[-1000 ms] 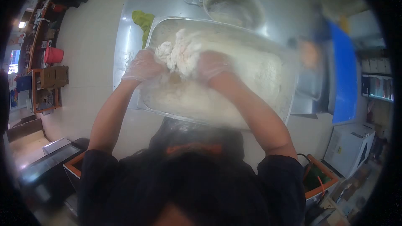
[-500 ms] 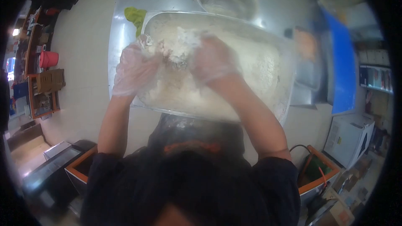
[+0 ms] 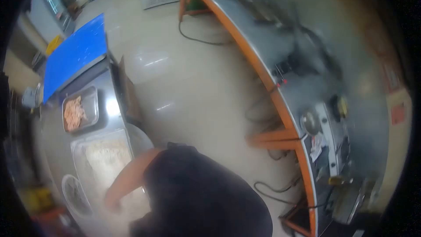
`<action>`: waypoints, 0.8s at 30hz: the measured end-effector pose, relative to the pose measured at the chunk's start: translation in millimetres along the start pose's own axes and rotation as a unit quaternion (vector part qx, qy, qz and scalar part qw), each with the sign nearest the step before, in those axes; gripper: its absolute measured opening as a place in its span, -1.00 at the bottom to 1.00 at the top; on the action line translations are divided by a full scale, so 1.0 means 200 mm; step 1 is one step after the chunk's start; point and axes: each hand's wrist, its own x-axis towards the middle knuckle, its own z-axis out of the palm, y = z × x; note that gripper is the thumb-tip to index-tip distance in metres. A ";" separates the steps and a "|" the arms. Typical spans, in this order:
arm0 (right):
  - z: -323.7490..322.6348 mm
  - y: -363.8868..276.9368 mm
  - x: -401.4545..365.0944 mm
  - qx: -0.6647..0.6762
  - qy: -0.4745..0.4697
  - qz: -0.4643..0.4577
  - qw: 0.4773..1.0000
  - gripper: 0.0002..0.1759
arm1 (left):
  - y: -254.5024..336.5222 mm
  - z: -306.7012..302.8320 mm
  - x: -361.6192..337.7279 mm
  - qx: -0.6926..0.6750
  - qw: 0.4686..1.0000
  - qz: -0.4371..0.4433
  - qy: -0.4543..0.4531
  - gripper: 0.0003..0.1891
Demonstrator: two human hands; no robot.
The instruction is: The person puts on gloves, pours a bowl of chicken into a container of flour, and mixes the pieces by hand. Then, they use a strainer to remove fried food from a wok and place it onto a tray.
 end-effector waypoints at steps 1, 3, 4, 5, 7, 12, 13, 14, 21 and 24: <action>0.04 0.08 -0.04 0.006 0.034 0.014 0.999 -0.64 | 0.12 0.08 0.05 0.023 0.999 0.029 0.001 -0.44; 0.06 0.06 -0.16 0.019 0.016 0.080 0.997 -0.69 | 0.36 0.27 0.11 0.064 0.994 0.088 -0.009 -0.44; 0.05 0.04 -0.26 0.038 0.001 0.095 0.995 -0.69 | 0.46 0.36 0.14 0.081 0.990 0.117 -0.018 -0.44; 0.05 0.04 -0.30 0.042 -0.023 0.105 0.993 -0.68 | 0.56 0.44 0.15 0.092 0.985 0.142 -0.025 -0.44; 0.05 0.04 -0.37 0.049 -0.046 0.120 0.991 -0.64 | 0.74 0.56 0.18 0.107 0.976 0.186 -0.033 -0.44; 0.18 0.19 -0.44 0.212 0.017 0.141 0.967 -0.52 | 0.86 0.67 0.24 0.114 0.968 0.217 -0.047 -0.45; 0.21 0.21 -0.43 0.272 0.024 0.133 0.953 -0.50 | 0.81 0.65 0.25 0.104 0.972 0.208 -0.044 -0.45; 0.25 0.22 -0.39 0.331 0.020 0.117 0.936 -0.47 | 0.70 0.59 0.25 0.087 0.977 0.190 -0.033 -0.45; 0.20 0.00 -0.33 0.571 -0.246 0.219 0.752 -0.24 | -0.14 0.73 0.14 -0.140 0.990 -0.015 -0.002 -0.45; 0.30 0.09 -0.20 0.572 -0.257 0.098 0.773 -0.23 | -0.02 0.74 -0.06 -0.353 0.932 0.042 -0.072 -0.60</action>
